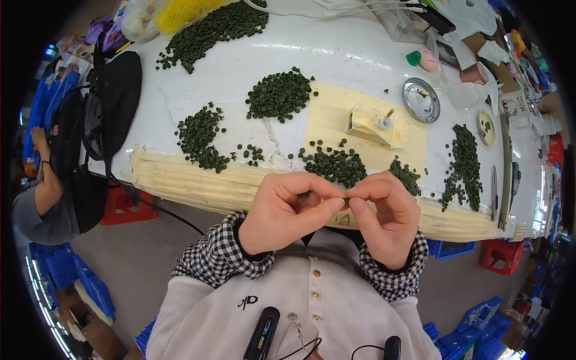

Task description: The person is sorting and inspecting small green plastic components on a factory workbench.

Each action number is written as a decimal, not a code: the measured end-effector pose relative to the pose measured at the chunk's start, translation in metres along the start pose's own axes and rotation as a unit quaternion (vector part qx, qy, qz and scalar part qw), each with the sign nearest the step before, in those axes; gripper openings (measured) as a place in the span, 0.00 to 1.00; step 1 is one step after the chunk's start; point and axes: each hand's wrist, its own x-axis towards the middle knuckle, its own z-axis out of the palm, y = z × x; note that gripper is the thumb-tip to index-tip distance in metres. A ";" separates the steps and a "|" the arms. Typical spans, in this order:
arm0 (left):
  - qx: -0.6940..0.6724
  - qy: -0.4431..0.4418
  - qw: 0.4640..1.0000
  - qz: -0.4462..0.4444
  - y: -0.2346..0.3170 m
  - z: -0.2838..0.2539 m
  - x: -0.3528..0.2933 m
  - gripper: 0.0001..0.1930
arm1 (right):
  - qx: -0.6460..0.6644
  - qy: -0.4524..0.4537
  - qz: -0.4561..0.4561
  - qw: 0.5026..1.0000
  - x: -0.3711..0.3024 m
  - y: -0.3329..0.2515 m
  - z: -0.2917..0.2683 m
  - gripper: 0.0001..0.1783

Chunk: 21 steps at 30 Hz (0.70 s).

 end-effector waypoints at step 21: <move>-0.010 0.052 0.998 0.041 -0.013 0.007 0.000 0.06 | 0.056 0.033 0.044 0.997 -0.004 0.001 0.008 0.07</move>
